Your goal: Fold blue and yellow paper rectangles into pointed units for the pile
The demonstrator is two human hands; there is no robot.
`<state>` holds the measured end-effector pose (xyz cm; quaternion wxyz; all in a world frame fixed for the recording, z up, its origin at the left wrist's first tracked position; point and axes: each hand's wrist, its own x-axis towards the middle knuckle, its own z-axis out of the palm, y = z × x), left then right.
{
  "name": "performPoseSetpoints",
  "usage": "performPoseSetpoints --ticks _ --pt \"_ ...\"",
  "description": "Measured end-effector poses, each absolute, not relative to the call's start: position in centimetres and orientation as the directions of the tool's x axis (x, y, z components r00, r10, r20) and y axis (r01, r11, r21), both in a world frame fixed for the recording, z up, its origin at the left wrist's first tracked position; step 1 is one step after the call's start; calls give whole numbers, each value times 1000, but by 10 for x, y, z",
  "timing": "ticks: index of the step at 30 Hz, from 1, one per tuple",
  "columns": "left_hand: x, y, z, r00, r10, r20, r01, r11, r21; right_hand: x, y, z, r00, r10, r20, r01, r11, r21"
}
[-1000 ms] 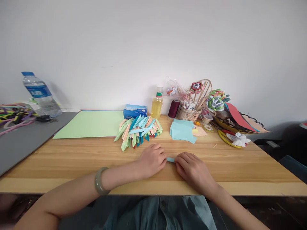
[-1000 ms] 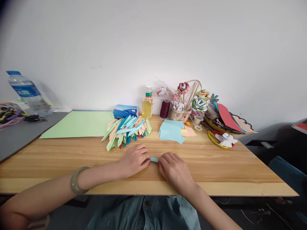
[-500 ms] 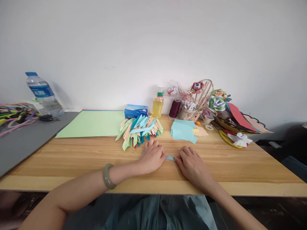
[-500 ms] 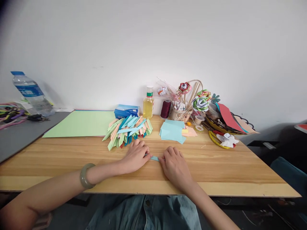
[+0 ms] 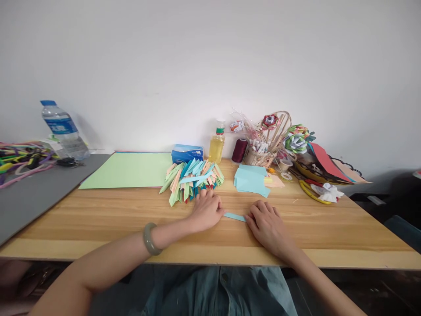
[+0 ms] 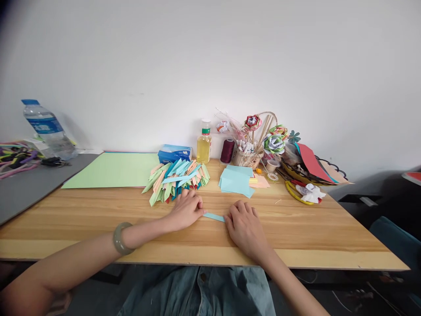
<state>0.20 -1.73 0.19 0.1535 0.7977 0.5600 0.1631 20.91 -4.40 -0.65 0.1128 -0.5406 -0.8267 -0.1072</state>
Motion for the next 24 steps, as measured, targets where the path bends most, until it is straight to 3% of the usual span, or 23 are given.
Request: performPoseSetpoints --ticks 6,10,12,16,21,24 --pt "0 -15 4 330 940 85 803 -327 498 219 -43 -8 -404 858 318 901 434 -25" --pt "-3 -15 4 455 874 169 720 -473 508 215 -46 -1 -509 765 394 820 570 -48" --pt "-3 -17 3 554 796 244 667 -600 443 211 -48 3 -591 696 408 760 650 -7" --pt "-1 -23 2 700 631 334 605 -773 190 200 -53 10 -664 636 394 716 692 89" --pt "3 -21 -3 796 495 348 554 -827 -93 191 -50 9 -684 611 399 721 649 243" --pt "4 -18 -4 807 488 332 556 -818 -150 187 -44 7 -723 577 380 685 667 291"
